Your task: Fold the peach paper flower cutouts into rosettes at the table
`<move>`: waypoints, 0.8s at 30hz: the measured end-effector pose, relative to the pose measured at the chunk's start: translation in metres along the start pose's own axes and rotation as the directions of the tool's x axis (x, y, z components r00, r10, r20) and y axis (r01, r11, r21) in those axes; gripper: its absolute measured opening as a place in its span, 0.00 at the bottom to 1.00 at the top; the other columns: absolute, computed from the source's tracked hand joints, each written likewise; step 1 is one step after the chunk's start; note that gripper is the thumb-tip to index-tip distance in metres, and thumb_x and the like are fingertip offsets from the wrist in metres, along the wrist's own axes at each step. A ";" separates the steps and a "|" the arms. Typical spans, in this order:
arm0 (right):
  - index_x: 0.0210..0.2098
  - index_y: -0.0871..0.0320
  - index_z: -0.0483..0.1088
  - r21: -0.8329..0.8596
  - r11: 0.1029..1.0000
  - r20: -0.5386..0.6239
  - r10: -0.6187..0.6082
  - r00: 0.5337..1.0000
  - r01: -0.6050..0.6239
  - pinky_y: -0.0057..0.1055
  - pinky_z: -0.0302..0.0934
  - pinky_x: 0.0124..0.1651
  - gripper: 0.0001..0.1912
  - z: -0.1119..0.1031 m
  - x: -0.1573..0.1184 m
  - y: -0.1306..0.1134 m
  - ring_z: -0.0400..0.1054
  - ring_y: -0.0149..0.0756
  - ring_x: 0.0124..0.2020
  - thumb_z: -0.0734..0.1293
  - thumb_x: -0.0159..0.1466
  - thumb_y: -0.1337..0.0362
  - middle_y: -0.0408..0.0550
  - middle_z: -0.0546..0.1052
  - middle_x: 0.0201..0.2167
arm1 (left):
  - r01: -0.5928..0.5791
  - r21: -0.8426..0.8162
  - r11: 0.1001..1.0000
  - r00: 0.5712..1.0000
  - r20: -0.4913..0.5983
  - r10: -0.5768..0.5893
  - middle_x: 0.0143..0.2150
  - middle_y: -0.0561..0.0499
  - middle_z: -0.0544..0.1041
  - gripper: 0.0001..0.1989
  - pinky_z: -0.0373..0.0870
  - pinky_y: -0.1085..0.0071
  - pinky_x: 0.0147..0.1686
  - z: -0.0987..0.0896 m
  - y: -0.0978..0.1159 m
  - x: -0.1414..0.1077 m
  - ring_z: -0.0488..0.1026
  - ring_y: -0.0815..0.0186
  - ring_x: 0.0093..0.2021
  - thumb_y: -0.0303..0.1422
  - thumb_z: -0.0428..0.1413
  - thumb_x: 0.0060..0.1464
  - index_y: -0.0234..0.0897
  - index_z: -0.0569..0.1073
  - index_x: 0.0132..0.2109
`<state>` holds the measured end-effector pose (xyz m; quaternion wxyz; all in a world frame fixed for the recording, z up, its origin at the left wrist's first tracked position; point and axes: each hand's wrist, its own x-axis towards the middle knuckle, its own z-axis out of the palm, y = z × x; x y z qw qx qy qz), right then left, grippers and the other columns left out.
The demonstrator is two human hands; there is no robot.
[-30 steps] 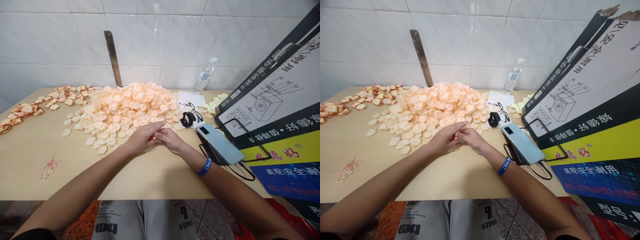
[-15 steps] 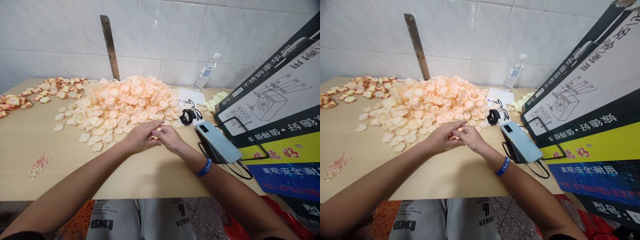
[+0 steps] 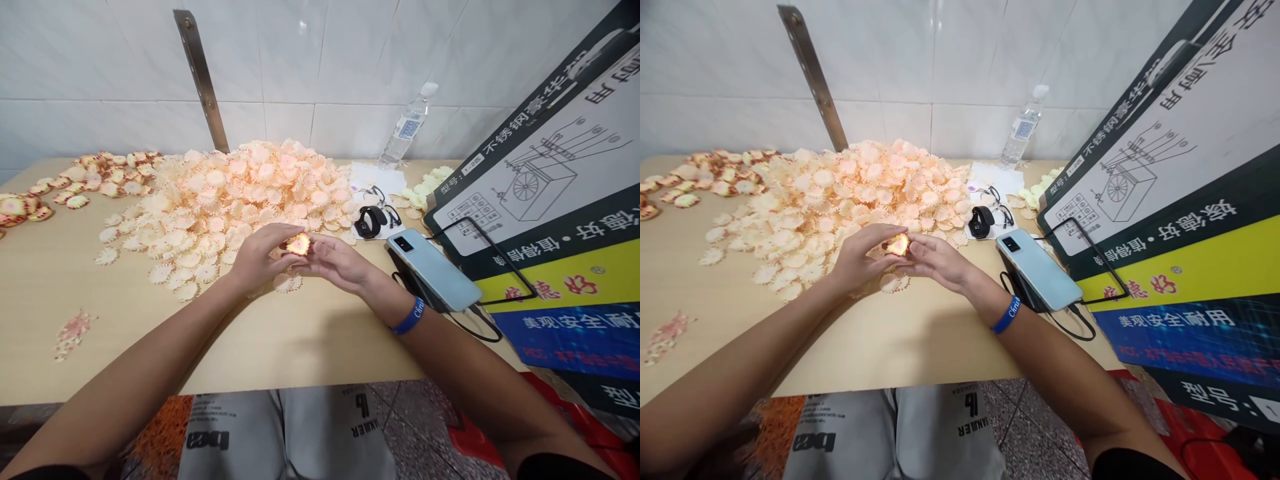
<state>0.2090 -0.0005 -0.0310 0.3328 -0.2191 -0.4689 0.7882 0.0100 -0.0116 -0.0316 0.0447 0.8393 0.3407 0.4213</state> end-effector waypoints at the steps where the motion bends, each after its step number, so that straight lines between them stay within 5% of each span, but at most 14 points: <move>1: 0.41 0.58 0.73 -0.002 1.000 -0.025 -0.002 1.000 0.002 0.33 0.69 0.46 0.21 0.000 0.001 0.000 0.73 0.31 0.37 0.77 0.52 0.55 0.44 0.76 0.34 | 0.013 0.001 1.000 1.000 0.018 -0.013 0.52 0.41 0.78 0.25 0.73 0.61 0.52 0.000 0.002 0.001 0.75 0.58 0.52 0.43 0.60 0.55 0.38 0.71 0.57; 5: 0.36 0.58 0.73 -0.025 1.000 -0.131 -0.005 0.991 0.002 0.26 0.67 0.38 0.18 0.002 0.004 0.006 0.71 0.28 0.31 0.78 0.50 0.57 0.41 0.74 0.29 | -0.003 0.020 1.000 0.995 0.098 0.001 0.59 0.39 0.73 0.35 0.72 0.61 0.52 0.001 0.008 0.004 0.72 0.56 0.57 0.49 0.59 0.53 0.39 0.63 0.64; 9: 0.35 0.59 0.74 -0.042 0.999 -0.141 -0.010 0.990 0.004 0.27 0.66 0.36 0.20 0.003 0.007 0.010 0.71 0.30 0.32 0.79 0.47 0.57 0.44 0.76 0.31 | -0.147 0.064 0.987 0.980 0.142 0.136 0.53 0.44 0.78 0.23 0.71 0.62 0.53 0.002 0.008 0.004 0.73 0.58 0.57 0.44 0.55 0.59 0.41 0.69 0.59; 13: 0.29 0.60 0.74 -0.079 0.997 -0.171 -0.024 0.985 0.011 0.26 0.64 0.30 0.20 0.006 0.008 0.012 0.68 0.29 0.29 0.81 0.43 0.58 0.42 0.75 0.27 | -0.167 0.067 0.984 0.979 0.131 0.157 0.52 0.43 0.78 0.26 0.73 0.60 0.52 0.008 0.006 0.003 0.73 0.58 0.57 0.44 0.58 0.57 0.39 0.69 0.59; 24: 0.32 0.62 0.76 -0.172 0.984 -0.188 -0.076 0.979 0.043 0.32 0.68 0.39 0.16 0.003 0.010 0.020 0.74 0.35 0.34 0.76 0.50 0.57 0.47 0.79 0.30 | -0.174 0.064 0.983 0.976 0.146 0.163 0.55 0.43 0.77 0.25 0.71 0.58 0.55 0.013 0.004 0.000 0.73 0.59 0.56 0.42 0.58 0.57 0.39 0.70 0.59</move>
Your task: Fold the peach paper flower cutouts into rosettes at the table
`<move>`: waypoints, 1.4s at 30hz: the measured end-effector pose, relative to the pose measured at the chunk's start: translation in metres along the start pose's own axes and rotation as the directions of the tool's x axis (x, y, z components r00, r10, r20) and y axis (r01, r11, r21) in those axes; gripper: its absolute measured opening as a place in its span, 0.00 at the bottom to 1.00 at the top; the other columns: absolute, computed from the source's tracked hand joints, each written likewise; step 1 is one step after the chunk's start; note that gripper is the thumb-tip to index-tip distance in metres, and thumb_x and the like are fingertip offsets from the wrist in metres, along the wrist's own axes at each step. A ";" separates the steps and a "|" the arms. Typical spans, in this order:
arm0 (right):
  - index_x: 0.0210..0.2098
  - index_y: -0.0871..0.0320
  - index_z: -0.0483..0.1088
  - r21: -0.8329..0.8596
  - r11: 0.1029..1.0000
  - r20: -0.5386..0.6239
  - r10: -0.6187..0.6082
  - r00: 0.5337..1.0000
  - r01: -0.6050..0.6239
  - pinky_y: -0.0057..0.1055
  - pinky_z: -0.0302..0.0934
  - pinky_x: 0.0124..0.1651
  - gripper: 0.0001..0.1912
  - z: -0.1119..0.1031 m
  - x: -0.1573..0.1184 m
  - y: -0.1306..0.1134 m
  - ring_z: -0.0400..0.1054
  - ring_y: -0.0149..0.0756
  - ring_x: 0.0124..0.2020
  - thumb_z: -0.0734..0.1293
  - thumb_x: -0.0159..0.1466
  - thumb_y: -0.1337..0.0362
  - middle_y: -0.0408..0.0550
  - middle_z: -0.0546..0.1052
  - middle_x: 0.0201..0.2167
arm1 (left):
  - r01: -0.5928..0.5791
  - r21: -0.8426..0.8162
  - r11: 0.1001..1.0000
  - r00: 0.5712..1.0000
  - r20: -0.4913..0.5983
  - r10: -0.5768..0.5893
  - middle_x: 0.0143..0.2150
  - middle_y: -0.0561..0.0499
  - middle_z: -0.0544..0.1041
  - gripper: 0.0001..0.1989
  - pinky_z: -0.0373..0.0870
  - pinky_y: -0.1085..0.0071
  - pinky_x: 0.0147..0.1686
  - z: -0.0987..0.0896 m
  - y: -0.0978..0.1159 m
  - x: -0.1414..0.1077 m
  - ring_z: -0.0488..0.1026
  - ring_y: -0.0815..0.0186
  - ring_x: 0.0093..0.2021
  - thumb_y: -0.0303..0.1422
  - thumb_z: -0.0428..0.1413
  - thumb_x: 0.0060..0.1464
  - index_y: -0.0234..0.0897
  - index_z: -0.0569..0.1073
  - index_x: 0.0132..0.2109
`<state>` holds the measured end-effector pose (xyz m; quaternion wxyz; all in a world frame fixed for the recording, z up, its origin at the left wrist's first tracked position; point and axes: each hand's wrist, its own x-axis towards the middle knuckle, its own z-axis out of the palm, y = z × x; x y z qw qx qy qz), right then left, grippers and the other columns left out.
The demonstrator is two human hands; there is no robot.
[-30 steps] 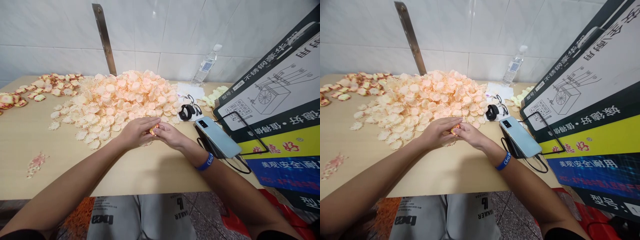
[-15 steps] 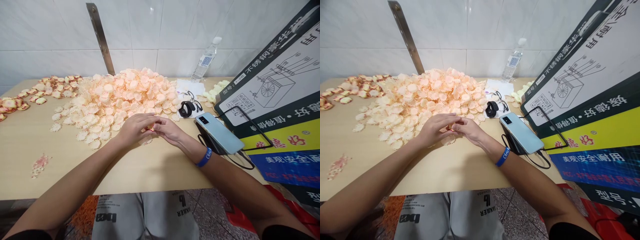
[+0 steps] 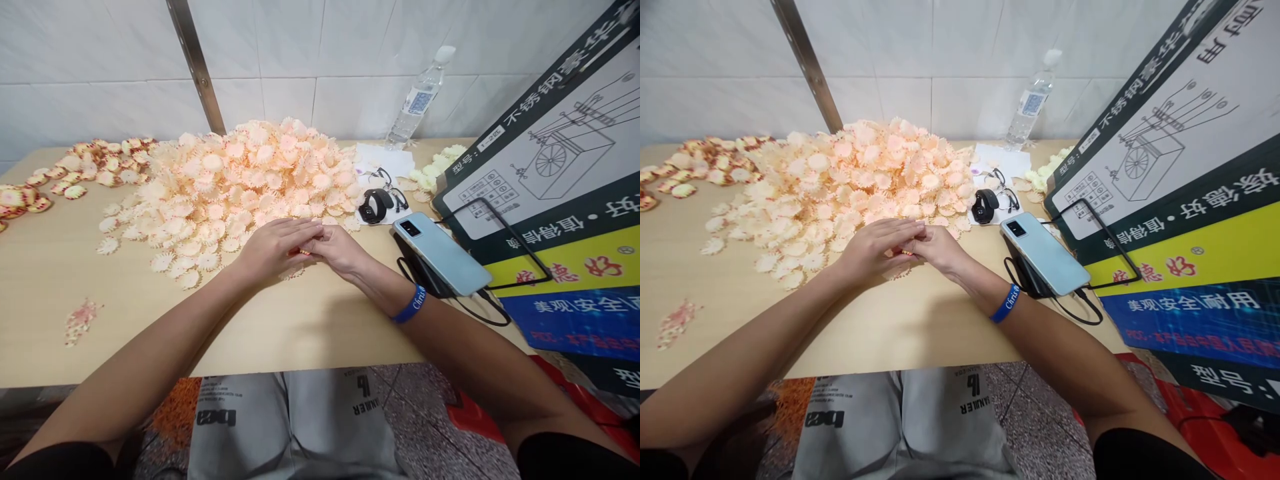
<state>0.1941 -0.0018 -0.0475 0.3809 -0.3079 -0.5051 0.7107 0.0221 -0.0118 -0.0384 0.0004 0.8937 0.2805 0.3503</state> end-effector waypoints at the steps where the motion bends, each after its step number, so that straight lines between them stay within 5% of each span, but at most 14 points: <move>1: 0.32 0.62 0.76 -0.011 1.000 0.002 -0.008 1.000 0.008 0.33 0.68 0.39 0.16 -0.001 0.000 0.001 0.74 0.35 0.34 0.76 0.51 0.56 0.47 0.79 0.30 | 0.007 0.001 1.000 1.000 0.002 -0.007 0.54 0.43 0.77 0.24 0.71 0.58 0.55 -0.001 0.000 0.000 0.74 0.60 0.56 0.43 0.57 0.58 0.39 0.70 0.58; 5: 0.33 0.61 0.76 -0.010 0.999 0.028 -0.045 0.999 0.045 0.32 0.68 0.40 0.14 -0.004 0.000 -0.002 0.73 0.35 0.35 0.75 0.53 0.57 0.46 0.78 0.29 | 0.039 0.010 0.999 0.999 0.016 -0.039 0.53 0.45 0.78 0.18 0.70 0.58 0.56 -0.003 0.001 0.001 0.75 0.61 0.54 0.41 0.54 0.61 0.41 0.74 0.55; 11: 0.42 0.58 0.75 0.192 0.977 0.223 0.046 0.974 -0.090 0.35 0.68 0.51 0.17 -0.005 -0.007 -0.013 0.73 0.34 0.44 0.75 0.56 0.57 0.48 0.78 0.41 | 0.178 -0.015 0.984 0.957 -0.231 -0.176 0.42 0.47 0.83 0.12 0.75 0.66 0.47 -0.012 0.008 0.001 0.79 0.64 0.45 0.37 0.52 0.63 0.39 0.78 0.44; 18: 0.36 0.59 0.75 0.166 0.986 0.108 0.012 0.994 -0.030 0.31 0.71 0.41 0.21 -0.007 -0.003 -0.014 0.74 0.33 0.35 0.76 0.51 0.51 0.45 0.77 0.31 | 0.047 -0.090 0.995 0.999 0.003 -0.046 0.60 0.41 0.72 0.29 0.68 0.58 0.58 -0.017 0.006 0.005 0.68 0.57 0.61 0.44 0.56 0.58 0.39 0.64 0.63; 24: 0.29 0.60 0.73 0.178 0.980 0.136 0.064 0.989 -0.088 0.32 0.71 0.41 0.20 -0.004 -0.004 -0.013 0.72 0.30 0.30 0.78 0.47 0.52 0.42 0.75 0.25 | 0.220 -0.062 0.973 0.969 -0.100 -0.226 0.47 0.44 0.81 0.19 0.74 0.64 0.49 -0.013 0.007 0.001 0.78 0.60 0.47 0.43 0.56 0.58 0.39 0.75 0.52; 31: 0.25 0.61 0.72 0.083 0.993 0.077 0.074 0.994 -0.080 0.29 0.69 0.36 0.20 -0.001 -0.005 -0.011 0.72 0.31 0.29 0.77 0.49 0.50 0.45 0.76 0.24 | 0.206 -0.141 0.968 0.979 0.025 -0.204 0.60 0.41 0.72 0.35 0.70 0.59 0.55 -0.013 0.004 0.001 0.70 0.55 0.59 0.49 0.59 0.52 0.42 0.64 0.64; 37: 0.25 0.63 0.75 -0.008 0.999 0.094 0.044 0.995 -0.043 0.29 0.68 0.32 0.22 0.000 -0.002 -0.004 0.71 0.31 0.25 0.75 0.50 0.48 0.46 0.77 0.22 | 0.164 -0.188 0.968 0.986 0.031 -0.161 0.56 0.41 0.76 0.27 0.75 0.65 0.49 -0.007 0.008 0.002 0.75 0.60 0.53 0.39 0.60 0.56 0.41 0.67 0.62; 42: 0.31 0.62 0.76 0.023 1.000 0.141 0.010 0.990 -0.014 0.33 0.71 0.39 0.21 -0.001 -0.003 -0.004 0.75 0.35 0.31 0.75 0.51 0.49 0.48 0.79 0.27 | 0.101 -0.115 0.988 0.995 -0.006 -0.102 0.55 0.41 0.76 0.19 0.75 0.64 0.50 -0.005 0.009 0.002 0.75 0.59 0.53 0.36 0.57 0.59 0.37 0.72 0.57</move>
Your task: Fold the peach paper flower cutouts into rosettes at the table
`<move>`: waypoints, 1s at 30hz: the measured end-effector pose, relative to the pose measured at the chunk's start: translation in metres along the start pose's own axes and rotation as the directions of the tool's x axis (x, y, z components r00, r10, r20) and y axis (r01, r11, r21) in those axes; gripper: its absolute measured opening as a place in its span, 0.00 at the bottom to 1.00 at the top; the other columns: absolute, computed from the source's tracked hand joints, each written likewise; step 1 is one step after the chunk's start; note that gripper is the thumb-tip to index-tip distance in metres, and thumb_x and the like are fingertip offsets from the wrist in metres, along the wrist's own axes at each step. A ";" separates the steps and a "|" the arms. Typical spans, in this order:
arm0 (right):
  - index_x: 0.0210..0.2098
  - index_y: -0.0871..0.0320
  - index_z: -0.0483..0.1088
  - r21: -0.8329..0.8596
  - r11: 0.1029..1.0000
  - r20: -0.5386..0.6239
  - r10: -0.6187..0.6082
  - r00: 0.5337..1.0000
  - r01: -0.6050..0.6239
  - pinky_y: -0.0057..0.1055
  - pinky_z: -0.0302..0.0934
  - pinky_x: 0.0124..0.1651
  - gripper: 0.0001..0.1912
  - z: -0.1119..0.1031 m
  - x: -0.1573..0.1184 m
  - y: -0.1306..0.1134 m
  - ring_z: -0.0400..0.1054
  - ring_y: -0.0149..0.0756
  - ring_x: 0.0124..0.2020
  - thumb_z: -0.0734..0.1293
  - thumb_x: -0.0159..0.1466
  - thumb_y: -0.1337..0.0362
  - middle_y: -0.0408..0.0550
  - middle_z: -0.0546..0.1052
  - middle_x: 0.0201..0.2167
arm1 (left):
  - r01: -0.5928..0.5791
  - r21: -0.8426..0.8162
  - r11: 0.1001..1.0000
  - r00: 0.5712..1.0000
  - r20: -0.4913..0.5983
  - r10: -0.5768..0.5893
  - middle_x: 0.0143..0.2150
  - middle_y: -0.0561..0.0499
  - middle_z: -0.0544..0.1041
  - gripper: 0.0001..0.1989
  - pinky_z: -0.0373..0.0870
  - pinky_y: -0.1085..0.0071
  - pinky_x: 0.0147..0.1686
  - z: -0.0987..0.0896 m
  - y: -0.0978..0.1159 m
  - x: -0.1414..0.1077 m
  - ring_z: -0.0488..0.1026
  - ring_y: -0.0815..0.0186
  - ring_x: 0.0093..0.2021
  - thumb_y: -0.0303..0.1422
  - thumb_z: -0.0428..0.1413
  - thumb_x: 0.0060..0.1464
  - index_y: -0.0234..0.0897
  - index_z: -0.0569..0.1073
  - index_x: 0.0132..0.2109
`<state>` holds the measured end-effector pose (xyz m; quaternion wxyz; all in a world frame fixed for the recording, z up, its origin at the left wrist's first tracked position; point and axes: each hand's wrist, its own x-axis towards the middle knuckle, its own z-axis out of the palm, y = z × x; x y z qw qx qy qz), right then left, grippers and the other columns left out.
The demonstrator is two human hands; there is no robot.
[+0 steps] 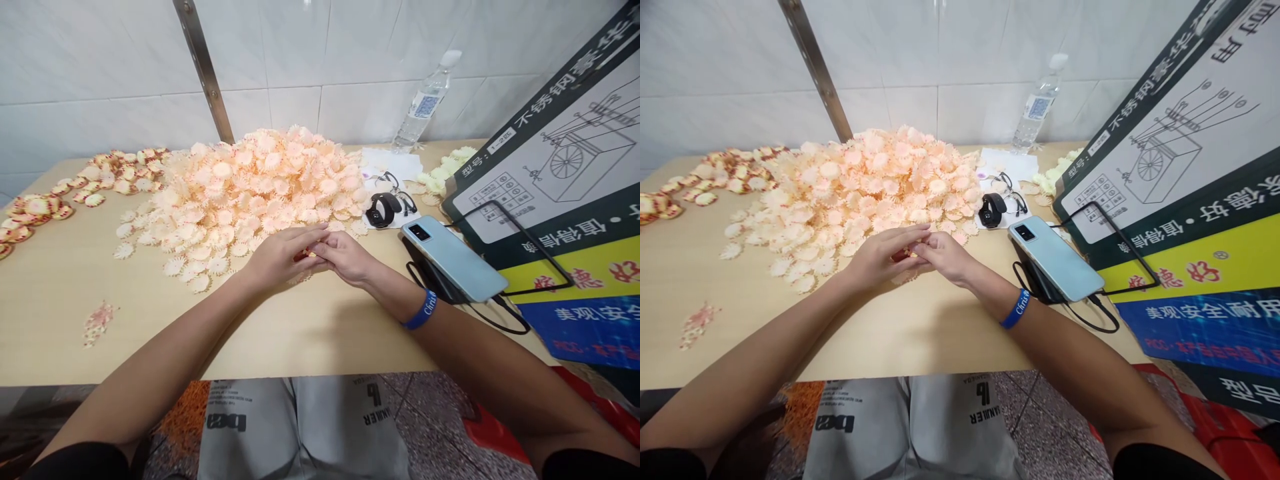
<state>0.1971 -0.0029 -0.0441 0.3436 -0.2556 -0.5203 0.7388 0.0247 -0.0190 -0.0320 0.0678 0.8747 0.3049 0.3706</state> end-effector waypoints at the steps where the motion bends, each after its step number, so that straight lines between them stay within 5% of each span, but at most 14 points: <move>1: 0.32 0.61 0.76 0.027 1.000 0.005 0.008 1.000 -0.008 0.34 0.71 0.39 0.20 -0.001 -0.001 -0.001 0.75 0.35 0.31 0.76 0.51 0.50 0.48 0.79 0.28 | -0.006 0.002 1.000 1.000 -0.004 0.006 0.55 0.42 0.76 0.18 0.75 0.65 0.50 0.000 0.000 0.000 0.75 0.60 0.53 0.36 0.56 0.59 0.37 0.73 0.56; 7: 0.33 0.60 0.75 0.173 0.983 0.079 0.052 0.996 -0.065 0.38 0.71 0.46 0.20 -0.004 -0.005 -0.005 0.76 0.36 0.35 0.76 0.51 0.50 0.48 0.79 0.32 | 0.222 -0.079 0.972 0.958 -0.168 -0.232 0.45 0.48 0.82 0.13 0.77 0.70 0.43 -0.006 0.005 -0.004 0.80 0.64 0.43 0.36 0.54 0.61 0.40 0.77 0.50; 9: 0.34 0.61 0.75 0.173 0.982 0.071 0.064 0.995 -0.076 0.36 0.72 0.44 0.21 -0.004 -0.004 -0.006 0.76 0.35 0.34 0.77 0.50 0.51 0.48 0.79 0.31 | 0.251 -0.088 0.964 0.956 -0.135 -0.262 0.45 0.46 0.82 0.16 0.76 0.68 0.44 -0.007 0.006 -0.004 0.80 0.62 0.43 0.39 0.57 0.58 0.40 0.76 0.51; 14: 0.31 0.62 0.77 0.121 0.989 -0.005 0.088 0.996 -0.087 0.27 0.70 0.38 0.18 -0.002 -0.001 -0.006 0.74 0.31 0.31 0.78 0.49 0.54 0.48 0.79 0.29 | 0.154 -0.095 0.983 0.988 0.002 -0.155 0.59 0.40 0.73 0.33 0.73 0.63 0.51 -0.007 0.002 -0.003 0.73 0.57 0.56 0.42 0.62 0.53 0.42 0.64 0.64; 20: 0.35 0.62 0.77 0.114 0.986 0.021 0.118 0.993 -0.119 0.34 0.71 0.43 0.23 -0.004 -0.002 -0.007 0.75 0.34 0.35 0.77 0.49 0.50 0.49 0.80 0.32 | 0.166 0.000 0.986 0.984 -0.067 -0.166 0.43 0.46 0.82 0.15 0.76 0.67 0.44 -0.009 -0.003 -0.006 0.79 0.62 0.43 0.37 0.57 0.58 0.41 0.76 0.51; 22: 0.36 0.61 0.77 0.115 0.988 -0.011 0.107 0.994 -0.105 0.32 0.71 0.43 0.21 -0.005 -0.001 -0.007 0.75 0.32 0.34 0.78 0.49 0.53 0.47 0.79 0.32 | 0.123 0.023 0.992 0.990 -0.074 -0.121 0.46 0.45 0.81 0.15 0.75 0.65 0.47 -0.009 -0.003 -0.006 0.79 0.60 0.46 0.37 0.57 0.59 0.40 0.75 0.52; 26: 0.33 0.63 0.77 0.078 0.993 -0.048 0.090 0.995 -0.086 0.27 0.68 0.36 0.20 -0.004 0.000 -0.007 0.73 0.30 0.30 0.79 0.47 0.54 0.48 0.79 0.29 | 0.051 0.002 0.999 0.999 -0.016 -0.051 0.59 0.40 0.73 0.27 0.71 0.58 0.56 -0.006 0.000 -0.003 0.71 0.56 0.58 0.39 0.58 0.57 0.39 0.67 0.62; 30: 0.28 0.63 0.75 0.070 0.995 -0.092 0.078 0.993 -0.071 0.25 0.64 0.28 0.21 -0.001 0.002 -0.002 0.70 0.30 0.25 0.79 0.46 0.53 0.46 0.77 0.24 | 0.097 -0.036 0.995 0.992 0.084 -0.093 0.62 0.38 0.70 0.37 0.71 0.59 0.55 -0.003 0.005 -0.002 0.70 0.55 0.59 0.41 0.62 0.53 0.41 0.58 0.67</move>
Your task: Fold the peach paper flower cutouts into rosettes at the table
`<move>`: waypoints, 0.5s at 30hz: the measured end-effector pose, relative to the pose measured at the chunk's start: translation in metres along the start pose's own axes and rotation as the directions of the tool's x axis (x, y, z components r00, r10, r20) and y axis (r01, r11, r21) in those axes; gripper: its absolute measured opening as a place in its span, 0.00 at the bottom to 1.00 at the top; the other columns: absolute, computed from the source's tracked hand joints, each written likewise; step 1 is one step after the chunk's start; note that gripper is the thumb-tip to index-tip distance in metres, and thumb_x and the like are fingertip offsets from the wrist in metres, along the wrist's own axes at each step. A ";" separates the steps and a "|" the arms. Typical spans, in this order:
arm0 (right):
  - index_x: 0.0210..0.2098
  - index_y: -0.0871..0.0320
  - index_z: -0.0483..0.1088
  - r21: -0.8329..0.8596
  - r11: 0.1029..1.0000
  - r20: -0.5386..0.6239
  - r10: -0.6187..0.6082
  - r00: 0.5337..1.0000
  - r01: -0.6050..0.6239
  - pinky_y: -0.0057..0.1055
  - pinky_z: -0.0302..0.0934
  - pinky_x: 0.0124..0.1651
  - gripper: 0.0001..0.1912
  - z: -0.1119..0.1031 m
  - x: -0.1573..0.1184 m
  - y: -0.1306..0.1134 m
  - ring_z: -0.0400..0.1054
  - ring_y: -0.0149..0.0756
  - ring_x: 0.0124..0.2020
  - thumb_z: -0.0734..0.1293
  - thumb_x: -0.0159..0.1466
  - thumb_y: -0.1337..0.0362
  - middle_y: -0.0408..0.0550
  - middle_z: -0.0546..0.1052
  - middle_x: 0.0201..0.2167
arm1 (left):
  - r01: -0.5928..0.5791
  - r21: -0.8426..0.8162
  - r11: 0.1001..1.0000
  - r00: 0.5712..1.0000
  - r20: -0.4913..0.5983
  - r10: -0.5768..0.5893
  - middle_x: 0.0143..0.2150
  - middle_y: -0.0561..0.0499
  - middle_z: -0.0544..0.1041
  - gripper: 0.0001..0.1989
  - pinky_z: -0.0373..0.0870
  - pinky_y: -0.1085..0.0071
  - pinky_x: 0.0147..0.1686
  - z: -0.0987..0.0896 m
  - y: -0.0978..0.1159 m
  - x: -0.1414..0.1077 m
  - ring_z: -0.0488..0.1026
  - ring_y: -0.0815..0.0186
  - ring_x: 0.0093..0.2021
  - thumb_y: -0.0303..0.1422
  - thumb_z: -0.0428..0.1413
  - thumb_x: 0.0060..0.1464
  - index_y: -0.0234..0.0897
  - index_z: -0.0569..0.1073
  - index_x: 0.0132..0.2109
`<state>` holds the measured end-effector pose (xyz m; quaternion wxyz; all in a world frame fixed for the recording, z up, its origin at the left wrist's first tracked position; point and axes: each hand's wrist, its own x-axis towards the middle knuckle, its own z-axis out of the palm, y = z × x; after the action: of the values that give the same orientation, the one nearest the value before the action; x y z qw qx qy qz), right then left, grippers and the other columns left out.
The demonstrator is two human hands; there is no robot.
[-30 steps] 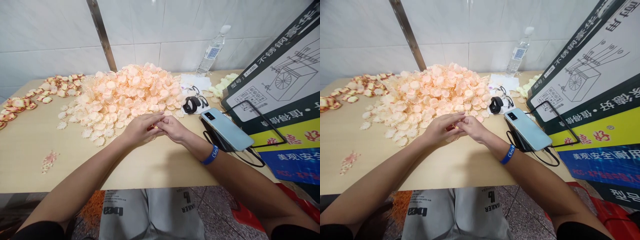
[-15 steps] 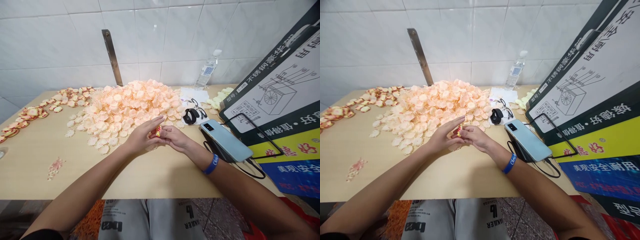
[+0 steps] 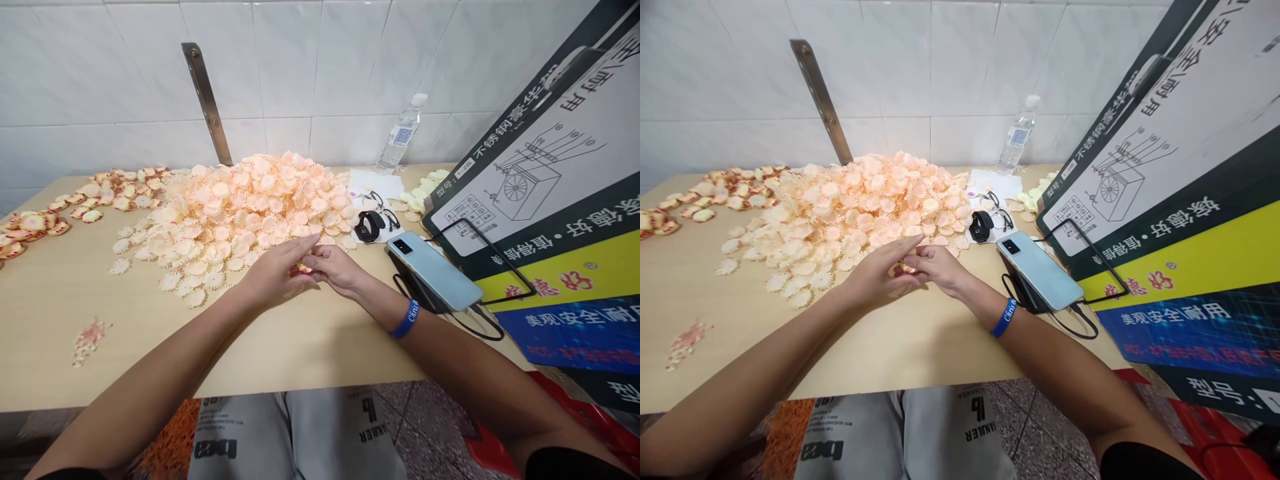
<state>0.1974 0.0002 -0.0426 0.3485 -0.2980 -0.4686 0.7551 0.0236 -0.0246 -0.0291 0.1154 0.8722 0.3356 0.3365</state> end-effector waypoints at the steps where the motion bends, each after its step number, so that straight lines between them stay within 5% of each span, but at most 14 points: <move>1: 0.27 0.63 0.74 -0.003 1.000 -0.005 -0.005 1.000 0.005 0.25 0.63 0.26 0.21 0.000 0.001 0.001 0.69 0.29 0.23 0.79 0.46 0.52 0.45 0.76 0.22 | 0.006 0.003 1.000 1.000 0.019 -0.006 0.62 0.39 0.69 0.37 0.71 0.58 0.55 0.001 0.000 0.000 0.70 0.55 0.59 0.40 0.62 0.53 0.42 0.57 0.67; 5: 0.24 0.63 0.73 -0.018 0.999 0.030 -0.032 0.999 0.032 0.24 0.62 0.26 0.21 0.001 0.002 0.005 0.67 0.27 0.21 0.78 0.47 0.51 0.42 0.73 0.19 | 0.006 0.033 0.999 1.000 0.015 -0.006 0.59 0.39 0.72 0.31 0.73 0.59 0.51 0.005 -0.003 -0.001 0.73 0.56 0.56 0.37 0.59 0.57 0.41 0.61 0.65; 10: 0.30 0.62 0.75 0.040 0.999 0.102 -0.025 0.994 0.021 0.28 0.69 0.38 0.20 0.000 -0.001 0.002 0.73 0.31 0.30 0.78 0.48 0.52 0.45 0.78 0.27 | 0.001 0.016 1.000 1.000 -0.015 -0.001 0.52 0.40 0.78 0.25 0.75 0.66 0.45 0.003 -0.003 0.000 0.78 0.60 0.46 0.40 0.57 0.58 0.37 0.68 0.60; 15: 0.36 0.61 0.74 0.097 0.993 0.156 0.047 0.987 -0.062 0.37 0.70 0.48 0.21 -0.006 -0.005 -0.006 0.75 0.34 0.37 0.76 0.52 0.51 0.47 0.79 0.33 | 0.164 0.017 0.986 0.984 -0.079 -0.162 0.48 0.44 0.80 0.16 0.74 0.66 0.46 -0.006 -0.003 -0.002 0.78 0.61 0.45 0.35 0.51 0.61 0.37 0.74 0.54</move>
<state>0.2062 0.0013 -0.0384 0.3053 -0.2336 -0.4468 0.8078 0.0173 -0.0236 -0.0268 0.1193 0.8293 0.4142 0.3557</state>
